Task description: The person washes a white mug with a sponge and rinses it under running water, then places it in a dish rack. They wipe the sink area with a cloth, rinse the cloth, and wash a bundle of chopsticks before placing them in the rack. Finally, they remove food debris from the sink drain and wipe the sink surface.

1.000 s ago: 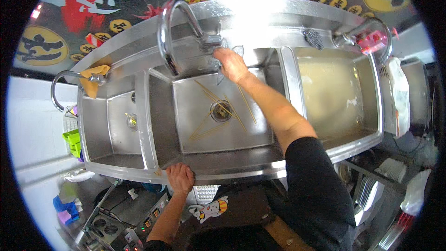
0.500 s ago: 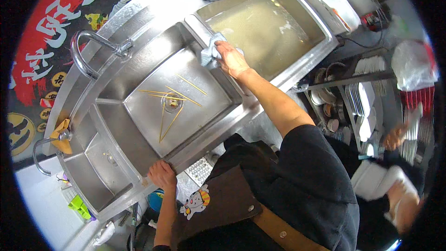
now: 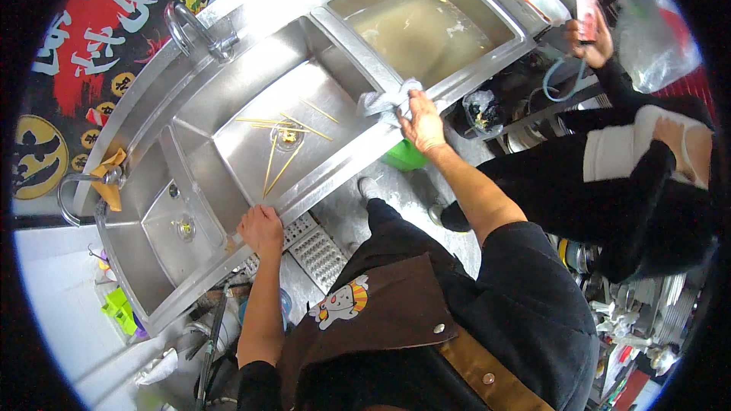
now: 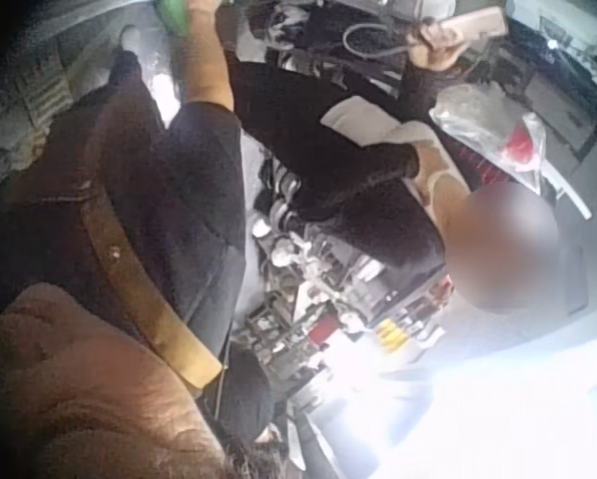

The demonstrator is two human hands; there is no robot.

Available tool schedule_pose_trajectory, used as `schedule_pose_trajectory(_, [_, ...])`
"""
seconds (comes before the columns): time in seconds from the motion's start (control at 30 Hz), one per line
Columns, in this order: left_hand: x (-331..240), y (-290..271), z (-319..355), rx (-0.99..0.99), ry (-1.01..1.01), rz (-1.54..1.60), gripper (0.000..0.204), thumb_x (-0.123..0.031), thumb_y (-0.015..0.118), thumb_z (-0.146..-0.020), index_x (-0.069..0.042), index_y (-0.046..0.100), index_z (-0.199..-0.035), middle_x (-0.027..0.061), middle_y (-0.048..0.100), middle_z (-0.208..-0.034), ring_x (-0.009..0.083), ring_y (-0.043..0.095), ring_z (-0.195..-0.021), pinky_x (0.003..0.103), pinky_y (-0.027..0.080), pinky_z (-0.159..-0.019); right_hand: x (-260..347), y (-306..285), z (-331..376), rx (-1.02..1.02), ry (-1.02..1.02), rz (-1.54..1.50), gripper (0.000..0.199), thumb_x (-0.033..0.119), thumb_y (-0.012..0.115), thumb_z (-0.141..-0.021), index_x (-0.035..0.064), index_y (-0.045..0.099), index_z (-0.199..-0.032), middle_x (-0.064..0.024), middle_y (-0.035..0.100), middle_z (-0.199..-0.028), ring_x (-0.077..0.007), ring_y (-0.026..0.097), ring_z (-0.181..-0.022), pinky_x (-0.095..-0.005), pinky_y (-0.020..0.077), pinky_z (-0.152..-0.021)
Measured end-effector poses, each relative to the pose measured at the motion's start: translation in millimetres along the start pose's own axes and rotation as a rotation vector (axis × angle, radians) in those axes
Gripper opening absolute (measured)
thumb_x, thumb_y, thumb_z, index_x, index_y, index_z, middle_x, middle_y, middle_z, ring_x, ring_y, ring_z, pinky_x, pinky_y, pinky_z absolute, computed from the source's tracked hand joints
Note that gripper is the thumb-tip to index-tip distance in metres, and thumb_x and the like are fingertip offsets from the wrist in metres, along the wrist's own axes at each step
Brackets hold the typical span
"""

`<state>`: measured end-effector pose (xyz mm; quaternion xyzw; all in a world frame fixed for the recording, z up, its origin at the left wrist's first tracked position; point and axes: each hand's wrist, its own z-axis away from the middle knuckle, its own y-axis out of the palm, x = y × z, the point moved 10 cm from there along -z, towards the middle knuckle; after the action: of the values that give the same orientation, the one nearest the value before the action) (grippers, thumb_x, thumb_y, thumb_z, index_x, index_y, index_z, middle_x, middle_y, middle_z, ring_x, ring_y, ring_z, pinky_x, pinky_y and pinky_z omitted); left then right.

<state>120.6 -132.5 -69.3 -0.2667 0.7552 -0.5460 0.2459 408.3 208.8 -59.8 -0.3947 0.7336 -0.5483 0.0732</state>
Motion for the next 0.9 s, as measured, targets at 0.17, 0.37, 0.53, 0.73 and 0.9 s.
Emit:
schedule_pose_trajectory(0.17, [2,1,1,0.018,-0.014,-0.047,0.025,-0.025,0.050,-0.086,-0.008,0.064,-0.073,0.0088,0.064,-0.079,0.0279,0.059,-0.080,0.043,0.041,-0.077,79,13,34,0.111,-0.097,-0.145,0.054,0.021,0.073,-0.071,-0.0013,0.053,-0.116,-0.0215,0.050,-0.130,-0.0389,0.046,-0.122,-0.0439,0.0365,-0.105])
schedule_pose_trajectory(0.37, [-2,-5,1,-0.034,-0.041,0.013,0.026,-0.025,0.050,-0.086,-0.007,0.064,-0.074,0.0094,0.065,-0.080,0.0286,0.059,-0.082,0.043,0.042,-0.079,177,47,47,0.223,-0.278,-0.334,0.040,0.016,0.070,-0.069,0.0018,0.058,-0.105,-0.0209,0.056,-0.120,-0.0367,0.049,-0.119,-0.0441,0.0348,-0.107])
schedule_pose_trajectory(0.53, [4,1,4,0.028,-0.044,-0.052,0.027,-0.025,0.050,-0.087,-0.005,0.064,-0.075,0.0106,0.065,-0.083,0.0305,0.059,-0.083,0.045,0.042,-0.078,177,75,20,0.495,-0.071,-0.542,0.045,0.018,0.071,-0.074,0.0005,0.055,-0.112,-0.0201,0.059,-0.119,-0.0365,0.053,-0.115,-0.0411,0.0419,-0.099])
schedule_pose_trajectory(0.73, [-2,9,-4,0.102,-0.024,-0.073,0.028,-0.025,0.048,-0.089,-0.005,0.062,-0.076,0.0117,0.064,-0.080,0.0315,0.059,-0.080,0.045,0.041,-0.075,66,54,-24,0.054,0.257,-1.134,0.025,0.011,0.065,-0.085,0.0033,0.059,-0.108,-0.0043,0.062,-0.088,-0.0142,0.056,-0.083,-0.0296,0.0472,-0.077])
schedule_pose_trajectory(0.9, [9,22,4,0.091,-0.024,-0.080,0.029,-0.025,0.046,-0.091,-0.006,0.062,-0.077,0.0114,0.064,-0.079,0.0322,0.058,-0.080,0.046,0.040,-0.073,-42,-28,-36,0.028,0.636,-1.336,0.033,0.003,0.064,-0.082,0.0064,0.057,-0.113,-0.0030,0.063,-0.102,-0.0146,0.058,-0.094,-0.0306,0.0469,-0.086])
